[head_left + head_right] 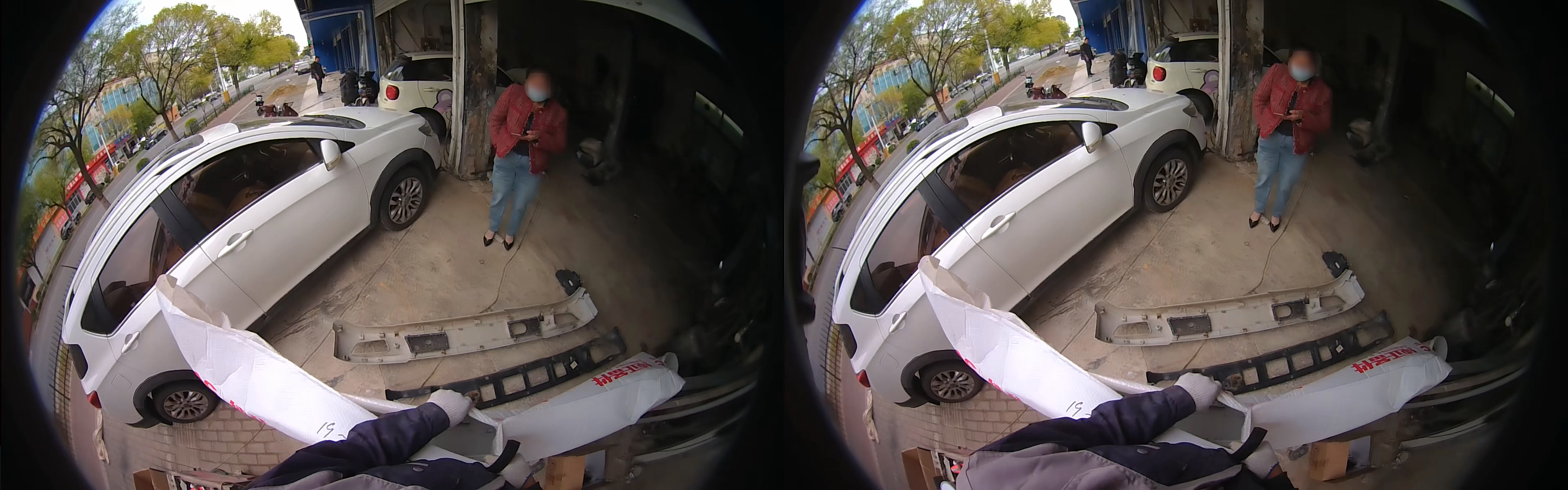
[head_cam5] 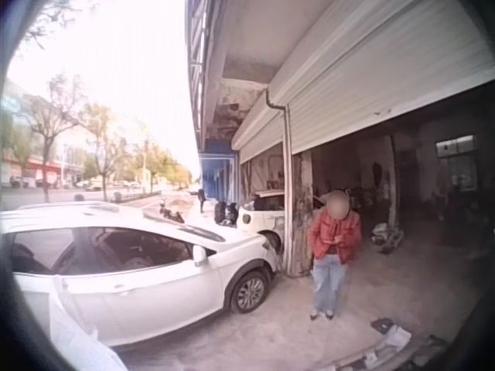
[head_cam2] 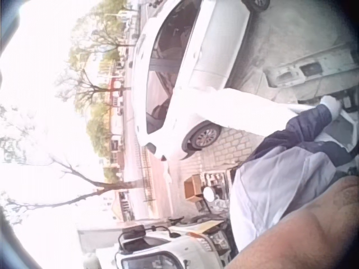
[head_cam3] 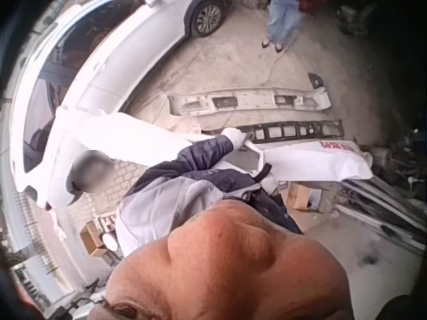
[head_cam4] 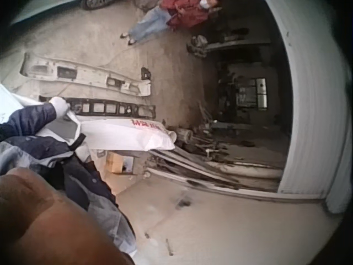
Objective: The person unpacks a new car bumper from a branded plastic bag, places it on the floor, and aligns it with an existing bumper frame. They then use a screwdriver to fasten the new bumper to the frame by inserting and tightening screws at multiple points.
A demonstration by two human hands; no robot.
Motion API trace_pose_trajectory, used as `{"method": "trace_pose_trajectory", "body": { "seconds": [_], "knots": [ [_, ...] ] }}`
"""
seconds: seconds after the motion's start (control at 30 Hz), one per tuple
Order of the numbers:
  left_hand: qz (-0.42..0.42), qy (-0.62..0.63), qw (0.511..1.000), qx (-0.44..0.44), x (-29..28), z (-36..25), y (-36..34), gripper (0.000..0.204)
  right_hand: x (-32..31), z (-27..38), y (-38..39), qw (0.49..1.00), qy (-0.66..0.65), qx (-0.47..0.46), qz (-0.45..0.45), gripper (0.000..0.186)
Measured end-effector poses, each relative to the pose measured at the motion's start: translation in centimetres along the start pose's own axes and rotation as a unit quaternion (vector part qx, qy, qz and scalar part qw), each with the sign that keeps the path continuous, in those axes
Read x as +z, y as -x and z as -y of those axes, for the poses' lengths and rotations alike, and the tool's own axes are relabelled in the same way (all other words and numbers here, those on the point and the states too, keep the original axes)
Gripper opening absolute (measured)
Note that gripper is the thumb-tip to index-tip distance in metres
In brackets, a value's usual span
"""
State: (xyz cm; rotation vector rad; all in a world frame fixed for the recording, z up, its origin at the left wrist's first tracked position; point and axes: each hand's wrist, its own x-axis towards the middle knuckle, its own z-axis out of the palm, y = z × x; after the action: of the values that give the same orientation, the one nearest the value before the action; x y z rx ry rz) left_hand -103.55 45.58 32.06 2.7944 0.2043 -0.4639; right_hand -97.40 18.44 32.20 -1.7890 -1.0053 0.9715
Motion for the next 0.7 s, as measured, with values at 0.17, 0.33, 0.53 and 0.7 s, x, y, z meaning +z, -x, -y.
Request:
{"method": "trace_pose_trajectory", "body": {
  "seconds": [0.17, 0.33, 0.53, 0.7],
  "knots": [
    [0.038, 0.034, 0.997, -0.060, -1.5, 3.1, -3.6, 0.028, -2.9, 0.2, -2.0, 1.000, 0.006, 0.016, 0.003, 0.028],
    [0.100, 0.018, 0.992, -0.077, -2.4, 3.1, -8.0, 0.032, -7.5, -1.9, -4.0, 0.999, 0.032, 0.031, 0.019, 0.032],
    [0.185, -0.016, 0.982, -0.043, -2.5, -1.1, -14.6, 0.040, -16.2, -3.7, -10.1, 0.961, 0.174, -0.214, -0.028, 0.028],
    [0.193, -0.059, 0.979, -0.029, -6.8, -2.9, -18.9, 0.035, -23.4, -1.3, -11.8, 0.927, 0.317, -0.196, 0.048, 0.020]
  ]
}}
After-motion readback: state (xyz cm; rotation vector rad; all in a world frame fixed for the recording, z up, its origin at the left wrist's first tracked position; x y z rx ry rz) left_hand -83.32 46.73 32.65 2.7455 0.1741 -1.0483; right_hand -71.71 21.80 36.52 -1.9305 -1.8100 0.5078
